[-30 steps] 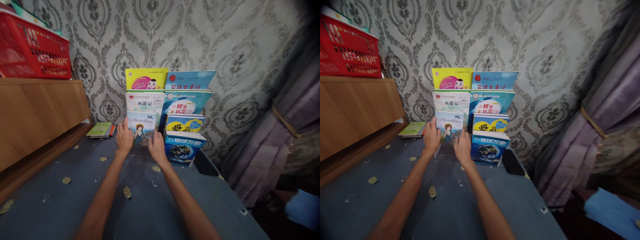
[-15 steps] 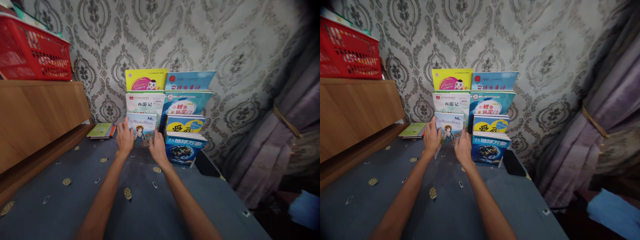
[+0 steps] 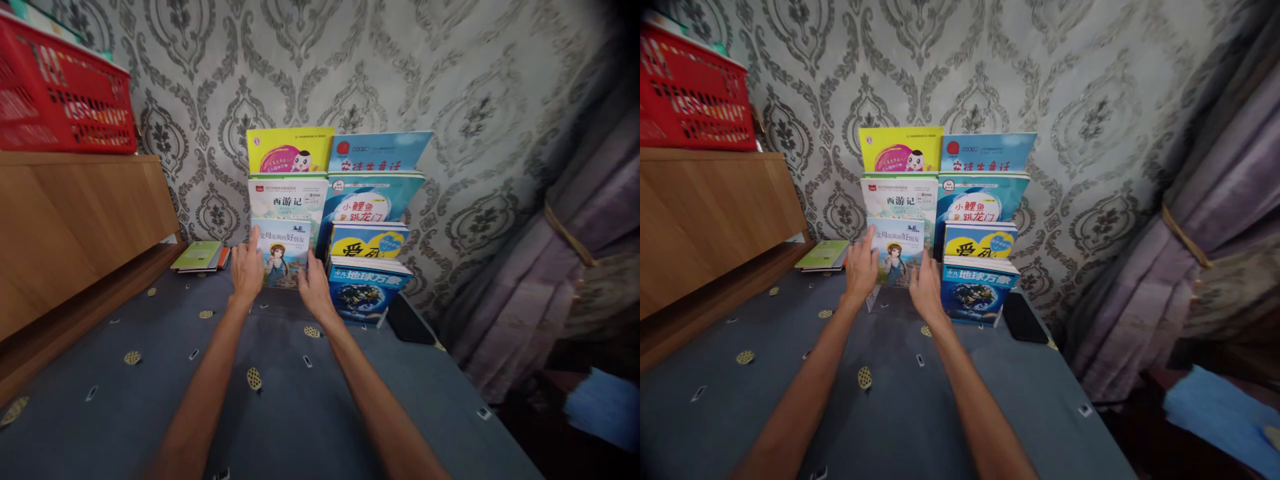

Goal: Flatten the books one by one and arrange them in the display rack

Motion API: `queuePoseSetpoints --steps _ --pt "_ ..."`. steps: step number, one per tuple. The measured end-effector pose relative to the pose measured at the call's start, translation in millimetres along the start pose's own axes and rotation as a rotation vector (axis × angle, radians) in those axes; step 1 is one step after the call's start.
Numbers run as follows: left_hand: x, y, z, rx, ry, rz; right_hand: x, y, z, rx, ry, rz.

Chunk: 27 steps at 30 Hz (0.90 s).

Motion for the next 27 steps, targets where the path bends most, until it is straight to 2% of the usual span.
queuePoseSetpoints --steps 7,27 --pt "0.2 1.1 2.5 -0.019 0.000 0.030 0.3 0.4 -0.5 -0.008 -0.007 0.010" --pt "-1.0 2.6 1.6 -0.198 0.073 -0.101 -1.5 -5.5 13.8 0.020 0.042 -0.053"
Point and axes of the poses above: each hand's wrist, its own x-axis towards the middle knuckle, its own y-axis out of the palm, z = x × y, the point moved 1 cm from there along x, towards the middle knuckle, and after that the axes turned 13 degrees about -x, right-handed, at the moved point
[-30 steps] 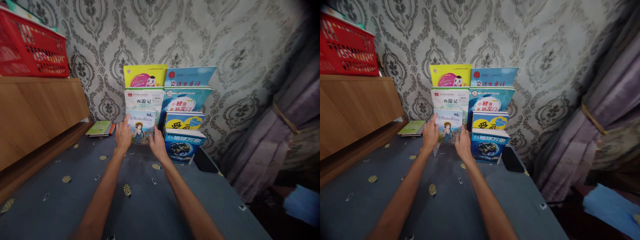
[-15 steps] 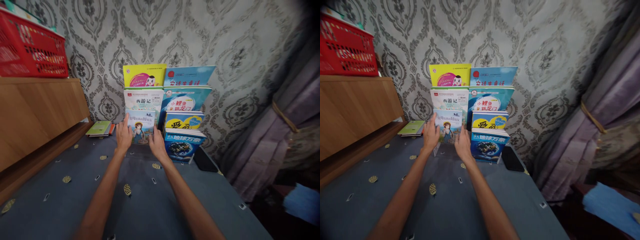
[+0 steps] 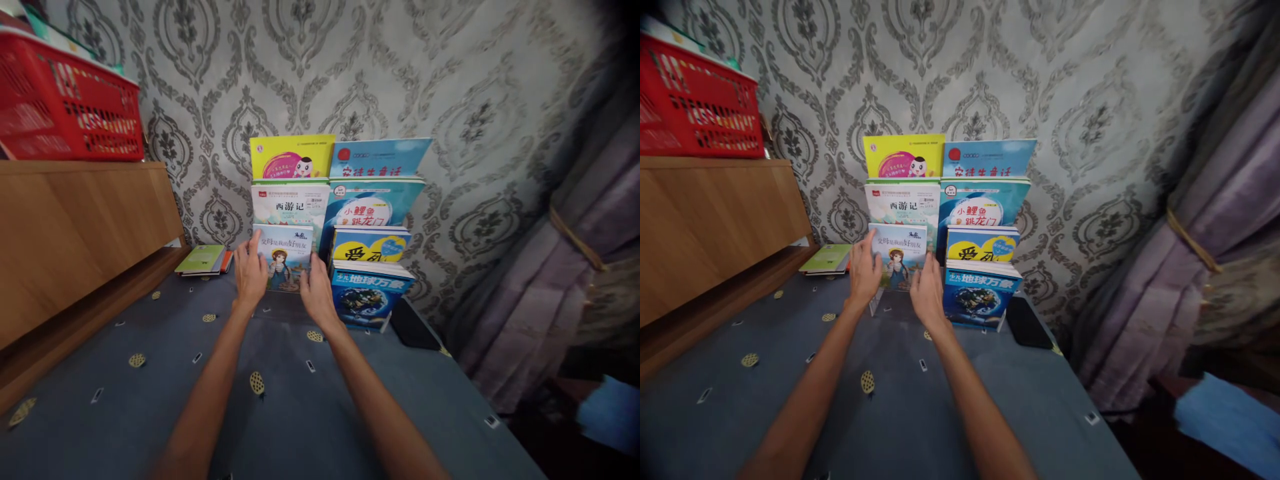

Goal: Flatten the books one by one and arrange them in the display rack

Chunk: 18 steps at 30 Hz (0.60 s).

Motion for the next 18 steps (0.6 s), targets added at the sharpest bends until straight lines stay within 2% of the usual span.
queuePoseSetpoints --steps 18 --pt "4.0 -9.9 -15.5 -0.066 0.107 -0.097 1.2 -22.5 13.7 0.037 -0.080 -0.104"
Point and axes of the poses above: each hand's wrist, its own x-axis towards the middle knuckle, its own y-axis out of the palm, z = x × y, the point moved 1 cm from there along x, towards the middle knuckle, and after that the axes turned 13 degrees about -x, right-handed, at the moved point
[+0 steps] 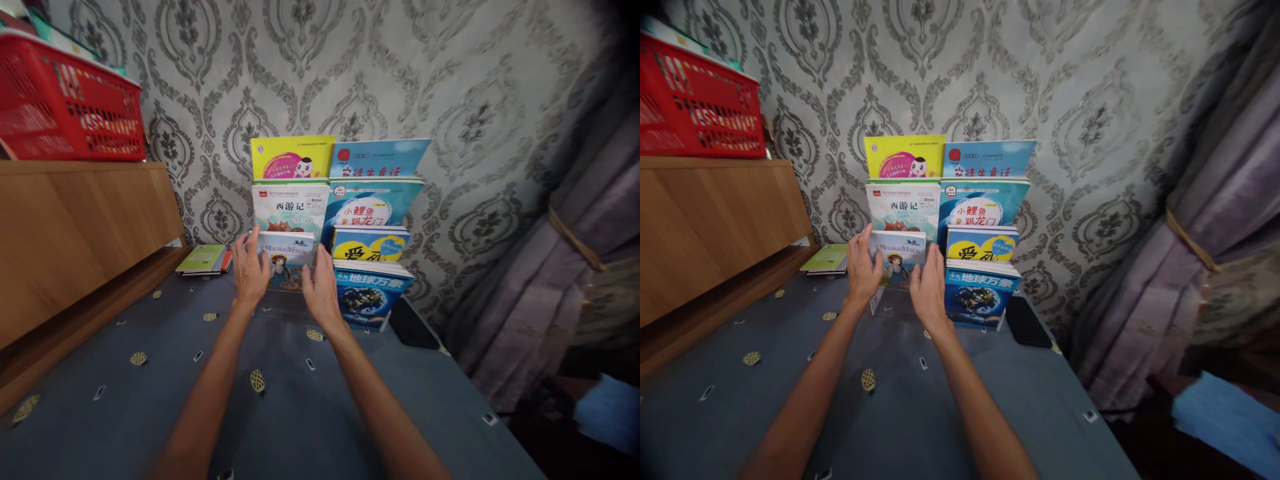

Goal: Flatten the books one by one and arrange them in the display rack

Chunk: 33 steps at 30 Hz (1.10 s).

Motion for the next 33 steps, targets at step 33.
queuePoseSetpoints --steps 33 --pt "-37.5 -31.1 135.4 0.457 -0.738 0.233 -115.1 20.0 80.9 0.010 -0.269 0.722"
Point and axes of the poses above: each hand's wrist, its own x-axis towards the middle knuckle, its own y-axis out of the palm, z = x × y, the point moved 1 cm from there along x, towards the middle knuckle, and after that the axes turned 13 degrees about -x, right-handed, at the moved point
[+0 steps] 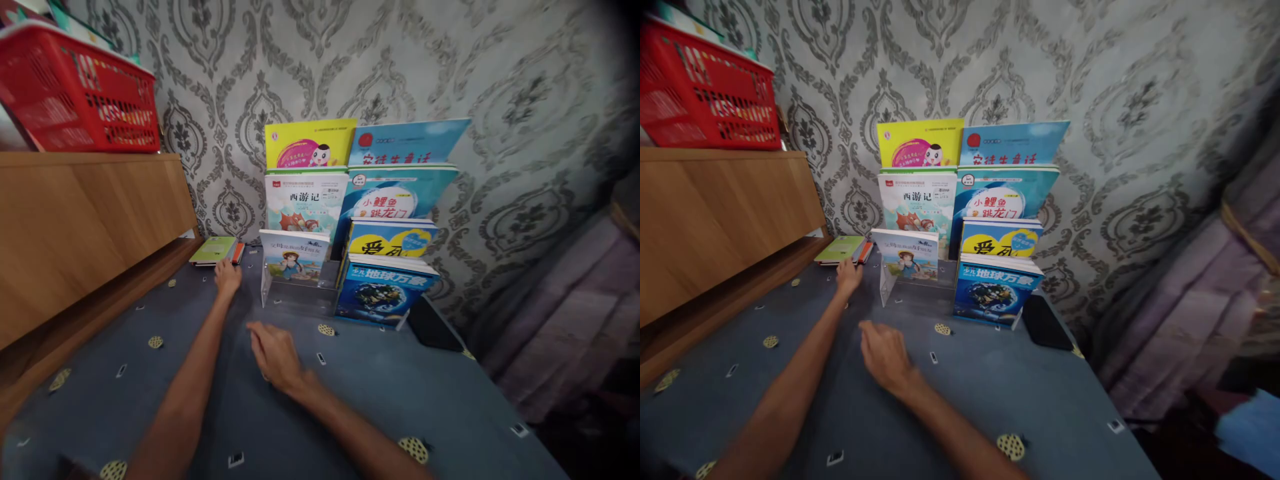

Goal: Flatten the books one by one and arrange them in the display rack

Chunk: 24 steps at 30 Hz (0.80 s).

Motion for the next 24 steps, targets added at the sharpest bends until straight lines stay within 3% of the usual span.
queuePoseSetpoints --steps 3,12,18,24 --pt "9.4 1.6 22.2 0.122 -0.029 0.023 -9.5 18.5 2.0 -0.059 -0.021 0.190" --pt "66.2 2.4 37.9 0.408 -0.031 0.123 -5.3 7.3 3.1 -0.068 -0.066 0.323" --pt "85.5 3.7 43.1 0.539 0.047 0.270 -4.4 14.1 -1.6 -0.038 -0.050 0.304" --pt "88.2 -12.4 49.8 0.571 0.166 0.376 -3.8 15.2 -2.8 -0.020 -0.058 0.287"
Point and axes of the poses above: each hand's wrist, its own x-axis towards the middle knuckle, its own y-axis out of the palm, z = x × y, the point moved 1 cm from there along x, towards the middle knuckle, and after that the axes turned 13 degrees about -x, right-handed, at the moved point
